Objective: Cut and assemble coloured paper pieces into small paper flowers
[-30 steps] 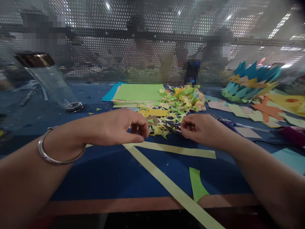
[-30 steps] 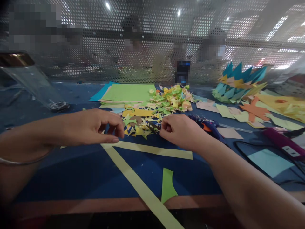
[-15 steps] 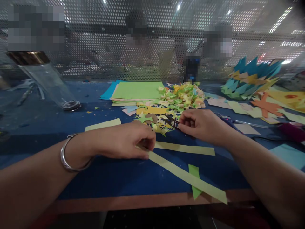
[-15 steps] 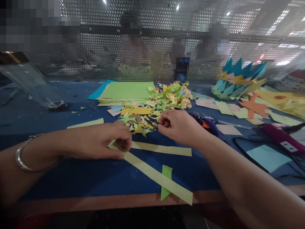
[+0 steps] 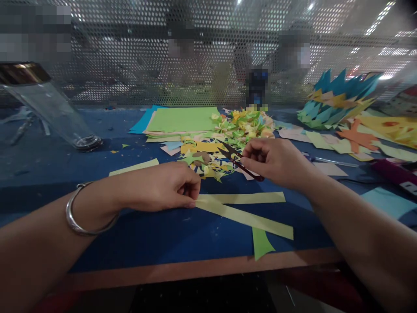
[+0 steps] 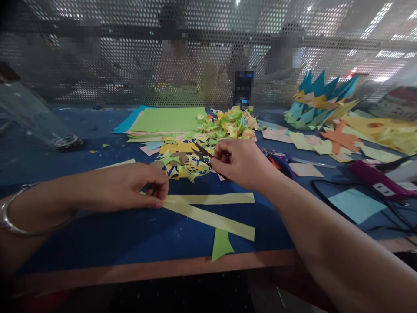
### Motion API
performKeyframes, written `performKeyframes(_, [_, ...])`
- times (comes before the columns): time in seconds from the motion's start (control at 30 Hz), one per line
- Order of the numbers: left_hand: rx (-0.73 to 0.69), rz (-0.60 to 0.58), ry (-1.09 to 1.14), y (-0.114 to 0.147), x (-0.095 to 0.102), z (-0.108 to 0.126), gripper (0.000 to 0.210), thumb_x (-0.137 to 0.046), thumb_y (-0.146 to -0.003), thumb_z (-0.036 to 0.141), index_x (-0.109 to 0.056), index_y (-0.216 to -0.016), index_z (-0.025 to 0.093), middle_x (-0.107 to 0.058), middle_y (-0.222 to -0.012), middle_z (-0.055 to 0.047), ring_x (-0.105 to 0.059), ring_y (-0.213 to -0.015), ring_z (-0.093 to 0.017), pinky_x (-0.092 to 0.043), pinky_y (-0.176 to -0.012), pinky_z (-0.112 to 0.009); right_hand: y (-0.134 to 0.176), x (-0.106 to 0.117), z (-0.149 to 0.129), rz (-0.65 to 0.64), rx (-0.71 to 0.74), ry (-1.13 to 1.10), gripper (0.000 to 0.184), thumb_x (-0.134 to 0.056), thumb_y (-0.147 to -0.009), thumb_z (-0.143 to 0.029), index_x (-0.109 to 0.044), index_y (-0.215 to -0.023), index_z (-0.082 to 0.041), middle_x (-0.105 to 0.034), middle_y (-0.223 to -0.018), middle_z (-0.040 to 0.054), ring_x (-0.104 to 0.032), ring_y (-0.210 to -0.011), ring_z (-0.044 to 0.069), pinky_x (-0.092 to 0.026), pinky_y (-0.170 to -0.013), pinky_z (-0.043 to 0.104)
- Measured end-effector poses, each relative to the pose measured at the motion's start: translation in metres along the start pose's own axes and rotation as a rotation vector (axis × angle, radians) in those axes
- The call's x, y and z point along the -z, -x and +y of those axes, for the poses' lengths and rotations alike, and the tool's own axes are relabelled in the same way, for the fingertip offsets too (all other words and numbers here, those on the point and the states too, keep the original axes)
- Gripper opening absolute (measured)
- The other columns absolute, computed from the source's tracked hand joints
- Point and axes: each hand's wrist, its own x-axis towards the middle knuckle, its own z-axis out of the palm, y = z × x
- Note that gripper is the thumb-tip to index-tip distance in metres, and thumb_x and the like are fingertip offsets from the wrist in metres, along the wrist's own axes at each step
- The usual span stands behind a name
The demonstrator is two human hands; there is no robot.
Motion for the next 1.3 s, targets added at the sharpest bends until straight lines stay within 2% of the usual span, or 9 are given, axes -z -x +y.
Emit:
performKeyframes(0.23, [0.005,0.196,0.055,0.007,0.026,-0.014,0.017,-0.064,-0.085,0.038,-0.067,-0.082,0.021,-0.067,-0.078,0.001,-0.058,-0.068,-0.014,-0.039,-0.062,-0.025,0.001,0.001,-0.001,0.244,0.014,-0.011,0.014,-0.065,-0.084,-0.030,-0.061,-0.075,-0.021,-0.056,-0.055,-0.0035,-0.051,-0.045,0.011,-0.037,-0.046,0.026])
performKeyframes(0.47, [0.384,0.554,-0.006,0.018,0.063,-0.074,0.031,-0.062,-0.086,0.048,-0.069,-0.095,0.020,-0.067,-0.081,0.001,-0.055,-0.077,-0.015,-0.038,-0.073,-0.029,0.003,0.001,-0.005,0.415,0.036,-0.097,0.015,-0.064,-0.085,-0.024,-0.058,-0.071,-0.021,-0.051,-0.053,-0.0040,-0.048,-0.042,0.010,-0.033,-0.042,0.025])
performKeyframes(0.67, [0.624,0.508,-0.209,0.018,0.069,-0.115,0.036,-0.065,-0.081,0.049,-0.068,-0.095,0.016,-0.063,-0.083,-0.001,-0.050,-0.078,-0.017,-0.035,-0.070,-0.029,0.003,0.001,-0.006,0.387,0.023,-0.063,0.014,-0.064,-0.084,-0.025,-0.059,-0.072,-0.021,-0.053,-0.053,-0.0034,-0.047,-0.043,0.011,-0.033,-0.042,0.025])
performKeyframes(0.73, [0.629,0.581,-0.263,0.012,0.064,-0.105,0.038,-0.064,-0.082,0.049,-0.067,-0.101,0.016,-0.061,-0.084,0.000,-0.047,-0.079,-0.017,-0.034,-0.074,-0.030,0.002,0.002,-0.006,0.380,0.015,-0.053,0.014,-0.064,-0.085,-0.026,-0.059,-0.073,-0.021,-0.053,-0.054,-0.0025,-0.047,-0.045,0.011,-0.034,-0.043,0.026])
performKeyframes(0.83, [0.321,0.721,-0.317,0.000,0.042,-0.059,0.035,-0.057,-0.088,0.049,-0.067,-0.103,0.019,-0.064,-0.099,-0.004,-0.052,-0.085,-0.020,-0.037,-0.075,-0.033,0.002,0.003,-0.006,0.360,-0.012,-0.058,0.014,-0.063,-0.086,-0.028,-0.058,-0.074,-0.021,-0.055,-0.058,-0.0011,-0.049,-0.048,0.012,-0.038,-0.046,0.027])
performKeyframes(0.9, [0.096,0.669,-0.170,-0.009,0.018,-0.016,0.027,-0.057,-0.091,0.044,-0.069,-0.100,0.021,-0.067,-0.099,-0.004,-0.058,-0.084,-0.020,-0.041,-0.071,-0.032,0.002,0.003,-0.006,0.355,-0.021,-0.082,0.013,-0.062,-0.085,-0.028,-0.058,-0.075,-0.021,-0.056,-0.060,-0.0004,-0.051,-0.049,0.013,-0.040,-0.047,0.028])
performKeyframes(1.03, [-0.271,0.422,-0.148,-0.024,-0.028,0.052,0.021,-0.058,-0.093,0.033,-0.070,-0.103,0.020,-0.066,-0.105,-0.008,-0.059,-0.101,-0.025,-0.044,-0.085,-0.037,0.000,0.002,-0.005,0.331,-0.013,-0.151,0.012,-0.062,-0.084,-0.027,-0.057,-0.075,-0.021,-0.054,-0.062,-0.0009,-0.052,-0.048,0.013,-0.041,-0.046,0.028])
performKeyframes(1.13, [-0.341,0.278,-0.128,-0.035,-0.044,0.073,0.030,-0.064,-0.089,0.039,-0.070,-0.108,0.017,-0.064,-0.105,-0.011,-0.059,-0.101,-0.028,-0.048,-0.080,-0.039,-0.001,0.001,-0.005,0.317,-0.015,-0.161,0.014,-0.062,-0.084,-0.027,-0.055,-0.073,-0.021,-0.052,-0.060,-0.0015,-0.052,-0.047,0.013,-0.039,-0.045,0.028])
performKeyframes(1.3, [-0.337,0.109,-0.127,-0.051,-0.040,0.080,0.027,-0.072,-0.080,0.034,-0.069,-0.101,0.017,-0.063,-0.101,-0.013,-0.060,-0.094,-0.029,-0.048,-0.072,-0.038,-0.001,0.000,-0.003,0.306,0.011,-0.182,0.015,-0.062,-0.084,-0.027,-0.054,-0.073,-0.022,-0.052,-0.058,-0.0023,-0.052,-0.045,0.012,-0.040,-0.046,0.028])
